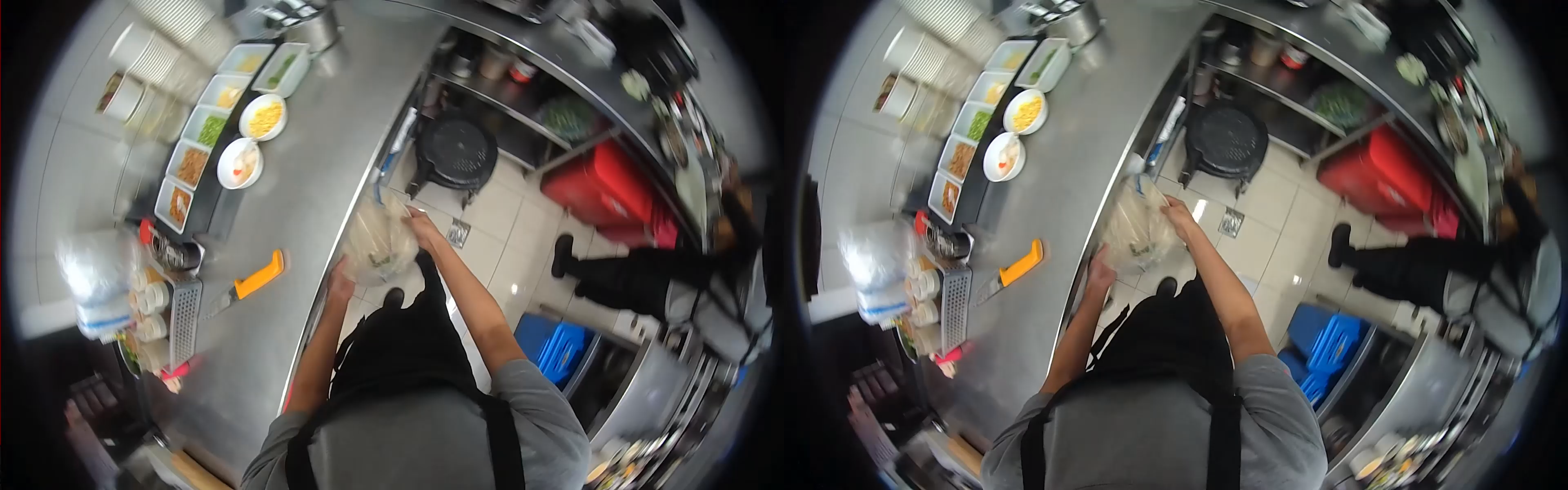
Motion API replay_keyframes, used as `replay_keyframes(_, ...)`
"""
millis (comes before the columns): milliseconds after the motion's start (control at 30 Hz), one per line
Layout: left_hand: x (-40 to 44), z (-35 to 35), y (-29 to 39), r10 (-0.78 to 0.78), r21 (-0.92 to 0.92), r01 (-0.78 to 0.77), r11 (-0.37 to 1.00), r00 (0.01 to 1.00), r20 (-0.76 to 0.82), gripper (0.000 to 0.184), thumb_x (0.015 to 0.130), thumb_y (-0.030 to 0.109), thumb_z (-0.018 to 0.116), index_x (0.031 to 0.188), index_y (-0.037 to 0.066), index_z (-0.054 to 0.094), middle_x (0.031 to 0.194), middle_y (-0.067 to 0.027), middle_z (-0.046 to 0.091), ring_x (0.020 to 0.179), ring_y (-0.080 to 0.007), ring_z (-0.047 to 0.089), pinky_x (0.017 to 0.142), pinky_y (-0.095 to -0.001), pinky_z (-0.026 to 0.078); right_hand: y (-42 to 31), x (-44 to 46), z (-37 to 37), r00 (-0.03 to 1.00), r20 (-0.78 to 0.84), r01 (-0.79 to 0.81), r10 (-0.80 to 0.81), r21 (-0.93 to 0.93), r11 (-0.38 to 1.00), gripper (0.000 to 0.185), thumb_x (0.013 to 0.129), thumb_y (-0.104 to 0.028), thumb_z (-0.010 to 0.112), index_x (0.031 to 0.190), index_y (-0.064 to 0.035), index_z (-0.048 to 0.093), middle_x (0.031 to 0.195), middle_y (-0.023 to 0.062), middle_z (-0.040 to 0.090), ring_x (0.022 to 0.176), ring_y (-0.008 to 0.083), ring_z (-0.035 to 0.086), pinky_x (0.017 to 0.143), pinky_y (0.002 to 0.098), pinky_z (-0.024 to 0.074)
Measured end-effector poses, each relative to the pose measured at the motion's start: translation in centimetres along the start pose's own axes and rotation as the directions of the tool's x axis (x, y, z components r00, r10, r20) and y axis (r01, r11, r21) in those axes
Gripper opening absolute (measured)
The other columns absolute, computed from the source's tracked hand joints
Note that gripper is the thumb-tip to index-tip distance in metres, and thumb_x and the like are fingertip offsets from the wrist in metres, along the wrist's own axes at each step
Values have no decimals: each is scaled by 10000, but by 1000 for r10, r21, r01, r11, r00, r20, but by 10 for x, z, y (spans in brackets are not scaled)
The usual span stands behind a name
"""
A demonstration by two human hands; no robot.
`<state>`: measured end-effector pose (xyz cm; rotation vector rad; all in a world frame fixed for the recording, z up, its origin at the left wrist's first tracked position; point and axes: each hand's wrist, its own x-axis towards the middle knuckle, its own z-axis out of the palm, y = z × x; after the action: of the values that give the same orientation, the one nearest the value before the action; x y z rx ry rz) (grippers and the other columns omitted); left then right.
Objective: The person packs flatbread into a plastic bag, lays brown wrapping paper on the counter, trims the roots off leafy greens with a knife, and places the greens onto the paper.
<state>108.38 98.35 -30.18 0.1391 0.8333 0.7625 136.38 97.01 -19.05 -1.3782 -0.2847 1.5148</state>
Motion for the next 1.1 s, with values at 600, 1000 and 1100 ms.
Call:
replay_keyframes(600, -203, 23, -128, 379, 269, -294, 917, 435, -816, 398, 820, 203, 560, 1211, 168, 494, 1039, -53, 588, 937, -156, 560, 756, -354, 433, 15, 199, -60, 861, 177, -243, 477, -681, 691, 534, 834, -108, 545, 1275, -226, 268, 968, 89, 514, 697, 198, 587, 429, 292, 425)
replay_keyframes(1000, -217, 218, -521, -450, -397, -668, 630, 102, -887, 294, 829, 313, 565, 1093, 187, 537, 868, -3, 563, 813, -173, 552, 686, -402, 410, 0, 179, -81, 459, 192, 432, 867, -902, -29, 194, 847, -130, 508, 1003, -30, 565, 803, 58, 573, 661, 159, 583, 527, 272, 477)
replay_keyframes(1100, -179, 274, -558, -624, -585, -665, 464, 223, -749, 313, 807, 249, 599, 1107, 168, 559, 905, -28, 559, 805, -204, 556, 723, -461, 434, -10, 146, -31, 568, 219, 390, 793, -920, -26, 201, 871, -164, 501, 1043, -70, 545, 830, 48, 574, 674, 152, 591, 491, 242, 427)
